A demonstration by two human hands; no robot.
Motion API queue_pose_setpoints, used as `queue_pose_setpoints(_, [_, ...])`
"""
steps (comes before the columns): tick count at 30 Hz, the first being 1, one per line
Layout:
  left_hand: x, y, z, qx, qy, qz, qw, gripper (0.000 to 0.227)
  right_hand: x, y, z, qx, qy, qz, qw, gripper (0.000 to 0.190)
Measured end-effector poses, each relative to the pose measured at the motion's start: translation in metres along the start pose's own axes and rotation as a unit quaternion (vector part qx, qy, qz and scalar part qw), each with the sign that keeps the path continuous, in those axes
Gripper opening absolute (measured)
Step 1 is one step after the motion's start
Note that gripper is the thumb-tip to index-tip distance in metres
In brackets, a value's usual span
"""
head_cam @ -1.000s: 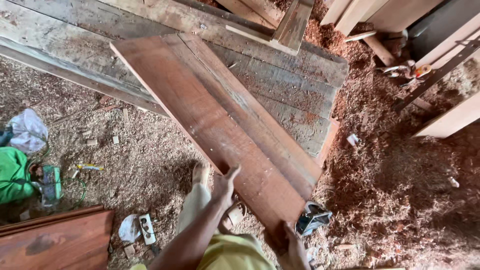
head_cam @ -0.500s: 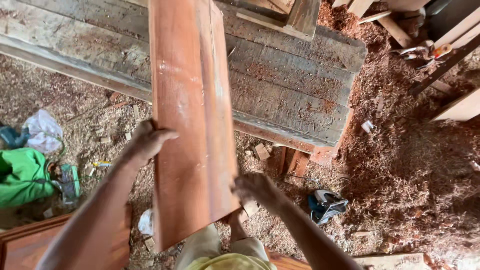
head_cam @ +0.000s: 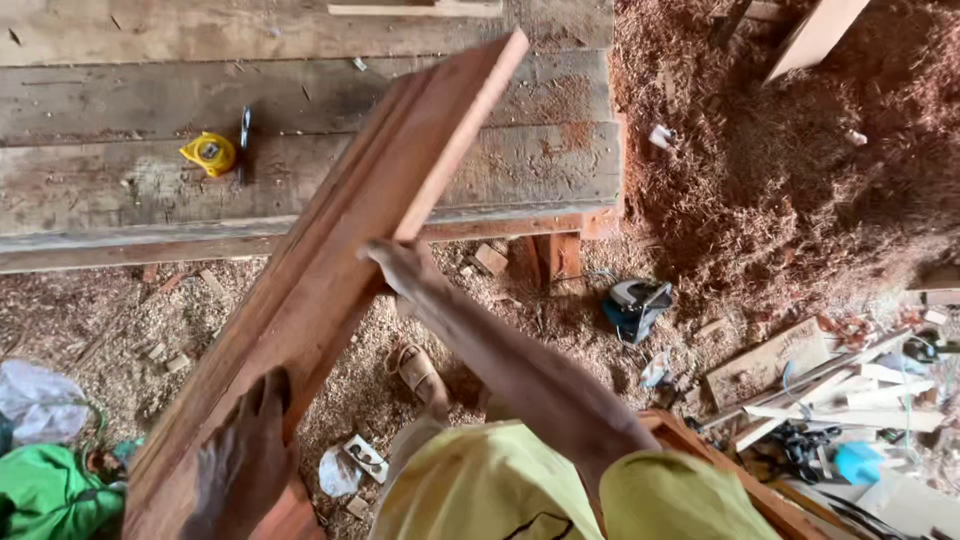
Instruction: The person uses a circular saw to cut a wooden board on a workbench, then uses a measuring tape and pen to mark measurements on the board before moving a wooden frame aside.
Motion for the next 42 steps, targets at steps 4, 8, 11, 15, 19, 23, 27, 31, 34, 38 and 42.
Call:
queue_pose_setpoints(4, [-0.013, -0.028, 0.024, 0.001, -0.282, -0.146, 0.948, 0.046, -0.039, -0.001, 0.065, -0.019, -0.071, -0.006, 0.997, 0.038])
queue_pose_setpoints(8, [0.005, -0.082, 0.062, 0.015, -0.323, -0.183, 0.928, 0.047, -0.046, 0.012, 0.137, -0.070, -0.096, 0.009, 0.993, 0.031])
queue_pose_setpoints(11, [0.037, -0.124, 0.070, 0.033, -0.371, -0.230, 0.899, 0.045, -0.038, -0.009, 0.205, 0.037, -0.139, 0.005, 0.990, 0.038])
queue_pose_setpoints(15, [0.120, -0.172, 0.044, 0.018, -0.398, -0.294, 0.869, 0.045, 0.025, 0.009, 0.269, 0.251, -0.084, 0.106, 0.958, 0.041])
queue_pose_setpoints(19, [0.209, -0.223, 0.012, -0.002, -0.324, -0.344, 0.881, 0.046, 0.106, 0.009, 0.342, 0.407, -0.079, 0.135, 0.900, 0.036])
queue_pose_setpoints(23, [0.272, -0.247, -0.017, 0.022, -0.388, -0.350, 0.852, 0.045, 0.122, 0.029, 0.332, 0.450, -0.090, 0.120, 0.880, 0.027])
queue_pose_setpoints(27, [0.300, -0.244, -0.043, 0.004, -0.377, -0.337, 0.862, 0.039, 0.111, 0.054, 0.291, 0.490, -0.100, 0.035, 0.865, 0.034])
queue_pose_setpoints(31, [0.320, -0.225, -0.072, 0.014, -0.374, -0.286, 0.882, 0.043, 0.148, 0.013, 0.293, 0.441, -0.097, -0.114, 0.885, 0.057])
queue_pose_setpoints(34, [0.325, -0.218, -0.100, -0.006, -0.290, -0.262, 0.921, 0.037, 0.182, -0.021, 0.290, 0.393, -0.064, -0.141, 0.906, 0.063])
queue_pose_setpoints(38, [0.300, -0.180, -0.029, -0.081, -0.212, -0.265, 0.937, 0.041, 0.163, -0.014, 0.293, 0.239, -0.204, -0.195, 0.929, 0.079])
queue_pose_setpoints(42, [0.318, -0.068, 0.039, -0.358, 0.032, 0.186, 0.914, 0.010, 0.151, 0.007, 0.297, 0.130, -0.242, -0.193, 0.942, 0.057])
Point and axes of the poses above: each hand's wrist, its own x-axis towards the middle knuckle, its own z-axis out of the back of the hand, y = z × x, the point moved 4 cm from there along x, towards the middle knuckle, and after that the axes turned 3 degrees about z, right-handed, at the moved point
